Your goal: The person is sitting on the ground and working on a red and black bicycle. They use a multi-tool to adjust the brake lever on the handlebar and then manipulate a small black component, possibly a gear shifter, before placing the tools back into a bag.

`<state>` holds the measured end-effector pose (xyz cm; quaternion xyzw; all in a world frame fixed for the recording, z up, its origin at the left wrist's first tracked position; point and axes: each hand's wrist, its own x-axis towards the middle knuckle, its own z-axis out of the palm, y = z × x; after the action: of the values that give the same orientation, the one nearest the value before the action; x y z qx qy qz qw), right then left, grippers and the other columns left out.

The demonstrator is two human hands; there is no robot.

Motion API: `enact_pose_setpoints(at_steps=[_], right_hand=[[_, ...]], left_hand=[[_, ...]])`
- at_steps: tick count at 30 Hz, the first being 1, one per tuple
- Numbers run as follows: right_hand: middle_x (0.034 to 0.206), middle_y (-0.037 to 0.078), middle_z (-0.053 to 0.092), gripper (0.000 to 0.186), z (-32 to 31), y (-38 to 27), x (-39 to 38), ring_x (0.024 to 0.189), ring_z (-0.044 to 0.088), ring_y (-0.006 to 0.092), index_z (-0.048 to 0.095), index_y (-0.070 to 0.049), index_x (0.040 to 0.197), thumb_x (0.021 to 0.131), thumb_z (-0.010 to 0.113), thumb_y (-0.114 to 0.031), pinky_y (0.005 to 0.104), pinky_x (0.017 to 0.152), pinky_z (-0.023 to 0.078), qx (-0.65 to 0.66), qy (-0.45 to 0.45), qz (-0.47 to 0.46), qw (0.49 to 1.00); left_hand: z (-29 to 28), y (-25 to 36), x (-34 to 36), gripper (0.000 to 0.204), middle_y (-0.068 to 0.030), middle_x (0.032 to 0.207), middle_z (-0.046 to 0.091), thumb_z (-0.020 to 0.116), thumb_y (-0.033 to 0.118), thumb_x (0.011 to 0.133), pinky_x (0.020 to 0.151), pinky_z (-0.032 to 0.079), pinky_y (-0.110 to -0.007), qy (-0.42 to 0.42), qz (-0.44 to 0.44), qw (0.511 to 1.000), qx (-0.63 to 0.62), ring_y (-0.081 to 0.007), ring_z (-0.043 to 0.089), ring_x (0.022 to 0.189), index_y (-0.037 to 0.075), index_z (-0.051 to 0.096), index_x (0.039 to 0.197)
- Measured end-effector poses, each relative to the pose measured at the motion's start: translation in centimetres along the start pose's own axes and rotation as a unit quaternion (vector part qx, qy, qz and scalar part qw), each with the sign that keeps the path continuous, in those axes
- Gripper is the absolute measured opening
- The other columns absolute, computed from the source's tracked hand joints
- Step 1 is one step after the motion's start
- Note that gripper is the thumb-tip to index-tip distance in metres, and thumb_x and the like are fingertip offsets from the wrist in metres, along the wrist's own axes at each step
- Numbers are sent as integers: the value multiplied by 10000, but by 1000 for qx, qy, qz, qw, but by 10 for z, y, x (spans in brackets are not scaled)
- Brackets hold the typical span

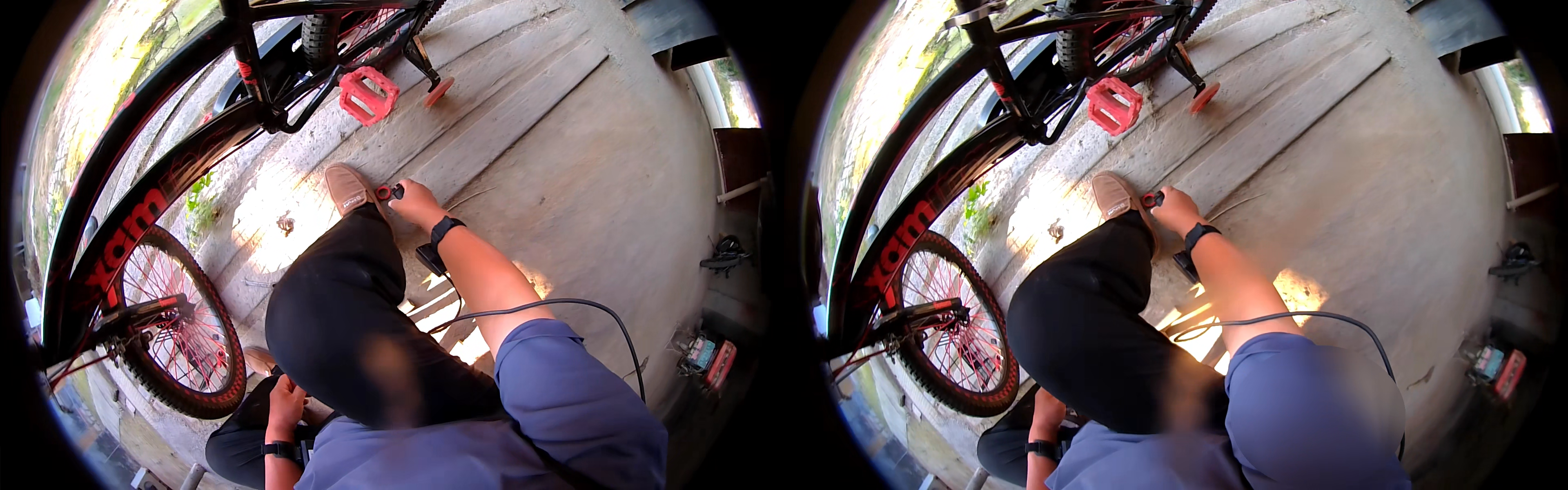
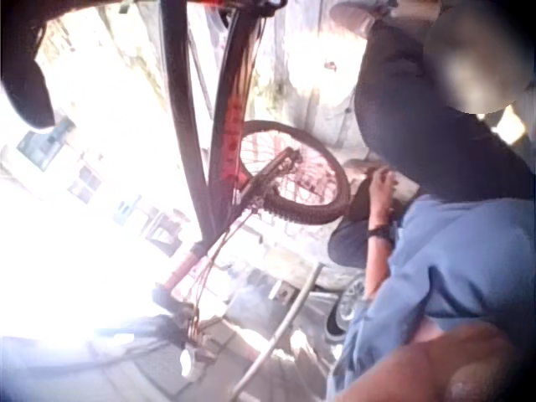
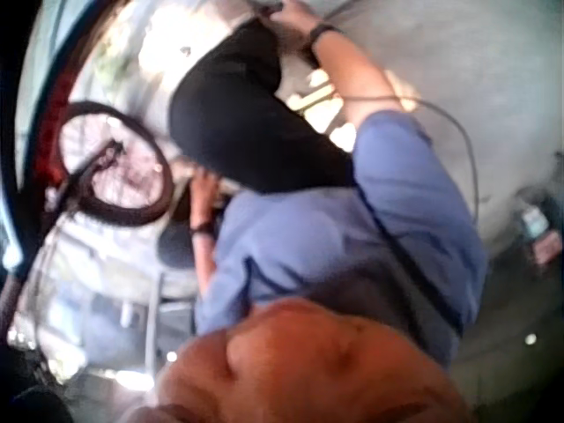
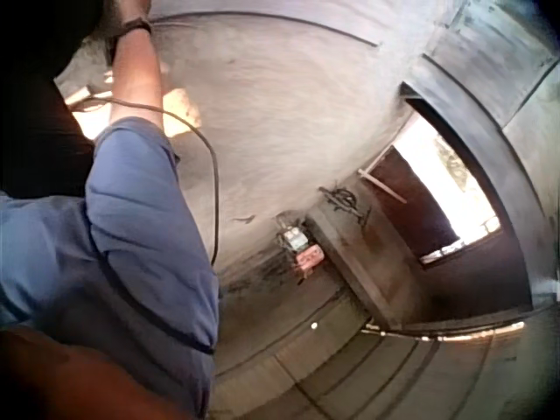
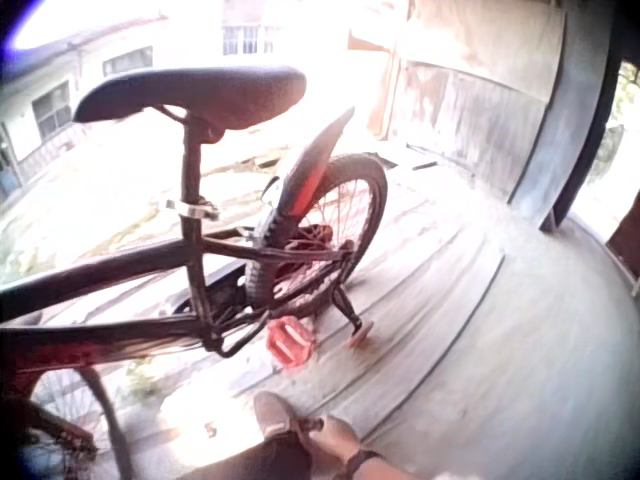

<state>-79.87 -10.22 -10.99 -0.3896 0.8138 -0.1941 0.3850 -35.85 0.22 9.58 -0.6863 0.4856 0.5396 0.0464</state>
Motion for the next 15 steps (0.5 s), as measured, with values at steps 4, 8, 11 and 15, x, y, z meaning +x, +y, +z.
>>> enact_pose_setpoints(at_steps=[4,8,11,15], right_hand=[[1143,240,653,387,10,-10,18,1086,623,404,609,6,1143,811,623,-191,461,927,507,-63,-44,47,996],[1161,232,646,311,19,-13,30,1087,627,397,634,-13,1123,861,605,-177,470,914,522,-95,-17,56,994],[1158,226,651,276,21,-12,37,1080,637,382,650,-24,1113,888,594,-172,464,902,532,-113,-19,73,991],[1123,213,674,236,23,-11,47,1063,651,369,675,-36,1072,899,593,-174,463,893,538,-128,-43,65,989]], left_hand=[[2,11,2,180,-7,752,633,654,191,949,573,470,-233,13,-19,999,-27,-74,572,627,12,631,962],[5,19,6,167,-5,788,646,644,160,952,581,475,-227,-3,10,999,-51,-62,570,641,9,637,1024],[6,21,10,204,-19,835,663,635,153,955,603,498,-230,-12,6,998,-66,-71,597,676,-2,631,1089],[5,18,17,243,-55,891,686,608,134,959,625,522,-240,-34,-12,999,-7,-116,678,764,-17,607,1149]])
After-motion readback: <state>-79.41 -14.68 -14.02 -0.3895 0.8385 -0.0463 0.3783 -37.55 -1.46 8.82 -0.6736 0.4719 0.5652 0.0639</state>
